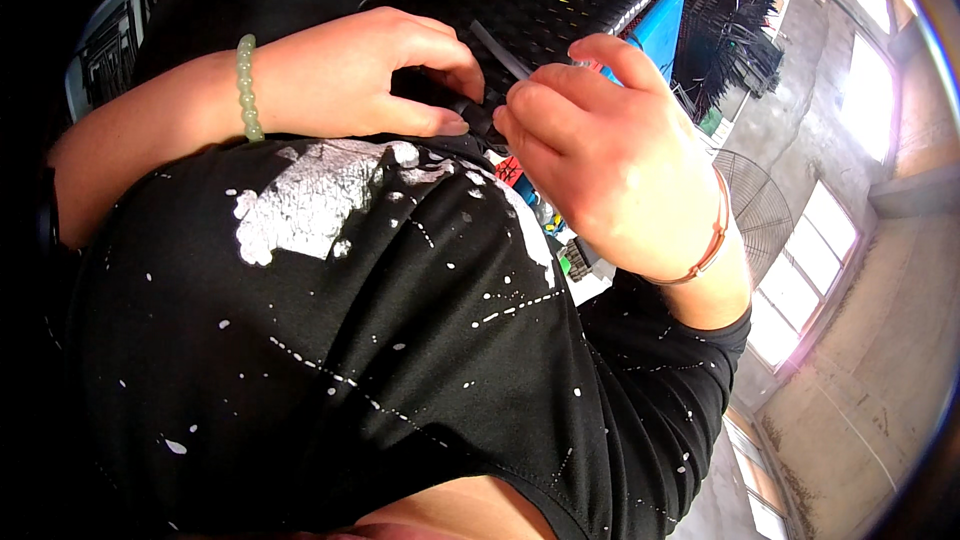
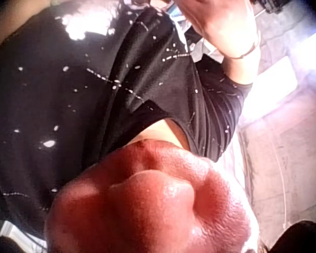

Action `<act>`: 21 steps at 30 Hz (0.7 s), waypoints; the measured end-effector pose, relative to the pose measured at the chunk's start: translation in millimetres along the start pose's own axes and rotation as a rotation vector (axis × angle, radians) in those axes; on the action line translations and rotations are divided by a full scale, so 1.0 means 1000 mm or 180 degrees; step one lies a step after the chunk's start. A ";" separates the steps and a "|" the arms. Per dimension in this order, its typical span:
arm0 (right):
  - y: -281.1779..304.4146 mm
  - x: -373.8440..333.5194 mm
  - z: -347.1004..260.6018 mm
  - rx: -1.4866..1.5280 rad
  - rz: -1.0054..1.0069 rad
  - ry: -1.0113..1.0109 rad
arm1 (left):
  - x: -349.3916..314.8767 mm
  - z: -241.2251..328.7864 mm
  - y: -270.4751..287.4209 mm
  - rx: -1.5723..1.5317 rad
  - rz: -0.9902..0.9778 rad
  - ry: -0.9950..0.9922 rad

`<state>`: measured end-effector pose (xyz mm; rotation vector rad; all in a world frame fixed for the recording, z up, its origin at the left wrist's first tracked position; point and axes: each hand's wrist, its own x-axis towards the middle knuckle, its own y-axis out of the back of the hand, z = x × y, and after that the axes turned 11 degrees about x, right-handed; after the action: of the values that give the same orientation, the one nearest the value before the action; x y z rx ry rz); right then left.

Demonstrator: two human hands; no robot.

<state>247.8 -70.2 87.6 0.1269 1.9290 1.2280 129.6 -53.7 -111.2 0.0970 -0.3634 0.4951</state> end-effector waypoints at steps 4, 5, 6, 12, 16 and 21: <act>0.001 0.001 0.001 0.0021 -0.0037 0.0024 | 0.000 0.000 0.000 -0.0003 -0.0002 0.0029; 0.002 0.001 0.001 0.0013 -0.0049 0.0019 | 0.000 0.000 0.000 -0.0015 -0.0013 0.0030; 0.002 0.001 0.000 0.0005 -0.0062 0.0015 | 0.000 0.001 0.000 0.0009 -0.0005 0.0033; 0.002 0.002 -0.004 -0.0049 -0.0048 -0.0095 | 0.000 0.000 0.001 -0.0004 0.0011 -0.0019; 0.001 0.001 -0.004 -0.0066 -0.0029 -0.0116 | 0.000 0.000 0.000 -0.0001 -0.0010 0.0004; -0.001 0.001 -0.004 -0.0075 0.0040 -0.0085 | 0.000 -0.001 -0.001 -0.0020 0.0003 -0.0016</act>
<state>245.2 -73.2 87.1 0.1424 1.8928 1.2509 130.3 -54.8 -111.9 0.0921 -0.3699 0.4948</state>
